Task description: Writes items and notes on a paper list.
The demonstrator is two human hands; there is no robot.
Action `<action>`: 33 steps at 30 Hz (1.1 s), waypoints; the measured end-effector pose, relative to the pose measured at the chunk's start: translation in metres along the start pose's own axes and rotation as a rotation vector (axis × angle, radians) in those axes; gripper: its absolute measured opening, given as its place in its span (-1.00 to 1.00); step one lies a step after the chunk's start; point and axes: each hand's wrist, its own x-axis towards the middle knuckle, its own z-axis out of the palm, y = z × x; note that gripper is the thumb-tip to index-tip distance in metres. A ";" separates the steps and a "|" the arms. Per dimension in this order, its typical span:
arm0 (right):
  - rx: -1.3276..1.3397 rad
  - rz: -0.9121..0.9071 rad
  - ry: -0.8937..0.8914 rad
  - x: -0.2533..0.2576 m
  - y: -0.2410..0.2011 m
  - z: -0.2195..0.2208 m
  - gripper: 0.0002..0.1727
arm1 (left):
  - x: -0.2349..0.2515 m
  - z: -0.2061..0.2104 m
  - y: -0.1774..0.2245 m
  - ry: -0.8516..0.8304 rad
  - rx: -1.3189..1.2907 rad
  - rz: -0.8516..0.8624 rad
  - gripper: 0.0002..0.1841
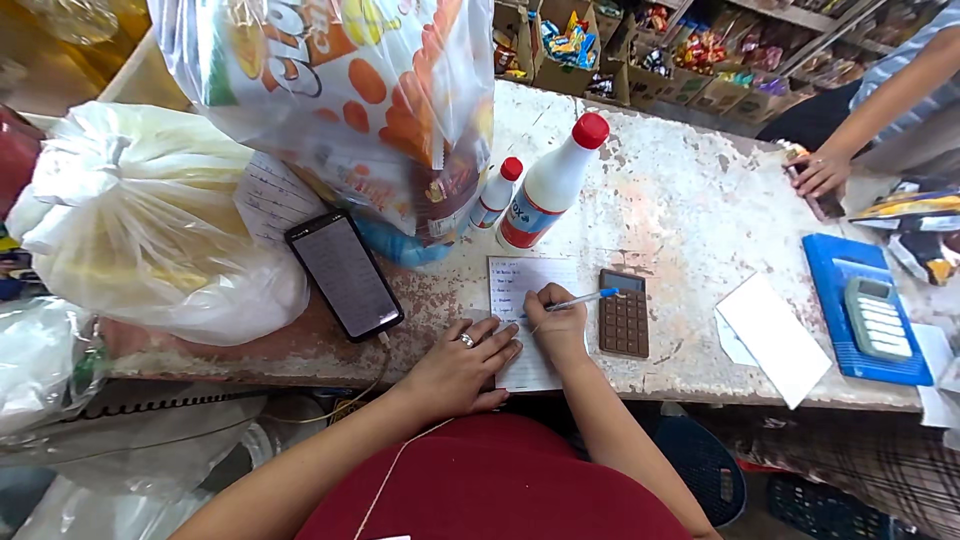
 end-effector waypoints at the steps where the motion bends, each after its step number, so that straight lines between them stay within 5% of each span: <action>1: 0.049 -0.010 0.042 -0.001 0.002 0.000 -0.64 | 0.000 0.000 0.000 0.006 -0.007 -0.001 -0.31; 4: 0.101 -0.086 0.061 -0.002 0.005 -0.004 -0.79 | -0.001 0.001 -0.001 0.025 -0.038 0.010 -0.26; 13: 0.099 0.038 -0.036 -0.001 0.004 -0.014 -0.68 | -0.002 0.006 -0.004 0.112 -0.026 0.048 -0.35; 33: -0.012 -0.030 -0.010 -0.004 0.011 -0.006 -0.64 | -0.005 0.005 -0.003 0.156 -0.042 0.061 -0.38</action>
